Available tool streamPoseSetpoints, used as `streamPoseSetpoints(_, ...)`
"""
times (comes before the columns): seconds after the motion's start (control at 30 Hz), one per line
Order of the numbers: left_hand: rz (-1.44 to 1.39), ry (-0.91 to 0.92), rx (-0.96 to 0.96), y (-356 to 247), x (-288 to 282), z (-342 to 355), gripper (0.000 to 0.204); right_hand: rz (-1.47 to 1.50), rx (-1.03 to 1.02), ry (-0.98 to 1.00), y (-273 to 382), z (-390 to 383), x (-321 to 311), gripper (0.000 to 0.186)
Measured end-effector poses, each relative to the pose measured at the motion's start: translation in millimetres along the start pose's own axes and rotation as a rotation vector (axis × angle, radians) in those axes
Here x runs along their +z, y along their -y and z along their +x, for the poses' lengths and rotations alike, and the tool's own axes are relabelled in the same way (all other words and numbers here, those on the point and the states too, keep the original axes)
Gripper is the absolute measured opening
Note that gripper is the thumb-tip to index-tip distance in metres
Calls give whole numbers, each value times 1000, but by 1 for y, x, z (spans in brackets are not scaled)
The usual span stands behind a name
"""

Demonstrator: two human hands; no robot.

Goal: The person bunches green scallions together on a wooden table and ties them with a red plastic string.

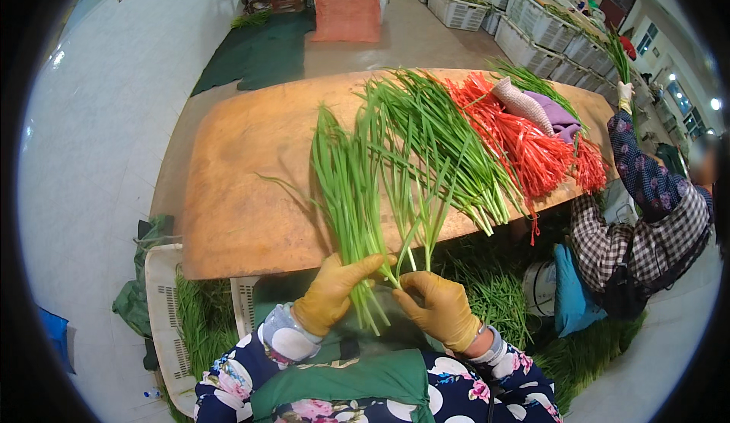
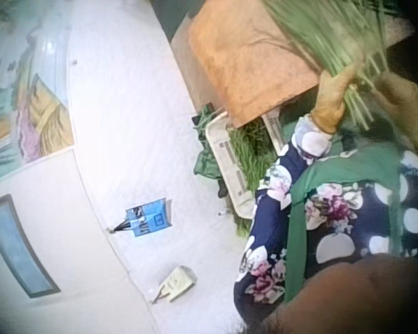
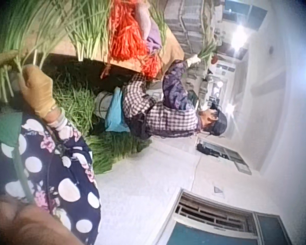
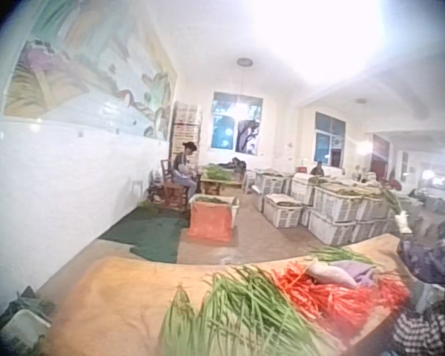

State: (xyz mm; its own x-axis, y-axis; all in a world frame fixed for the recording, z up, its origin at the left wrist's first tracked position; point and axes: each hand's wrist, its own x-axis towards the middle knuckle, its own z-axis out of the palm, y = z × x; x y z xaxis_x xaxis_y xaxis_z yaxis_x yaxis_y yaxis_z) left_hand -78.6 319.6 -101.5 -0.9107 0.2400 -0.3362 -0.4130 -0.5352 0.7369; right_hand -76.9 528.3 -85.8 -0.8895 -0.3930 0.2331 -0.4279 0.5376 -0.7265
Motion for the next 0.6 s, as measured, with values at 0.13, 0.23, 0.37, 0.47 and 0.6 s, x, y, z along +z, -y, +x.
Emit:
streamPoseSetpoints(0.13,-4,-35,23,5,8,0,31,481,364,129,-6,2,10,20)
streamPoseSetpoints(0.23,-50,-70,78,9,12,-3,30,636,480,93,-5,6,17,19)
streamPoseSetpoints(0.37,303,-179,291,3,-10,-14,25,596,459,-49,-7,-8,-3,17)
streamPoseSetpoints(0.47,-378,-191,94,-5,-38,-13,25,198,283,117,-24,-43,-48,12)
streamPoseSetpoints(0.6,-509,-86,-45,-1,-59,-15,29,-712,559,614,-50,-87,-95,27)
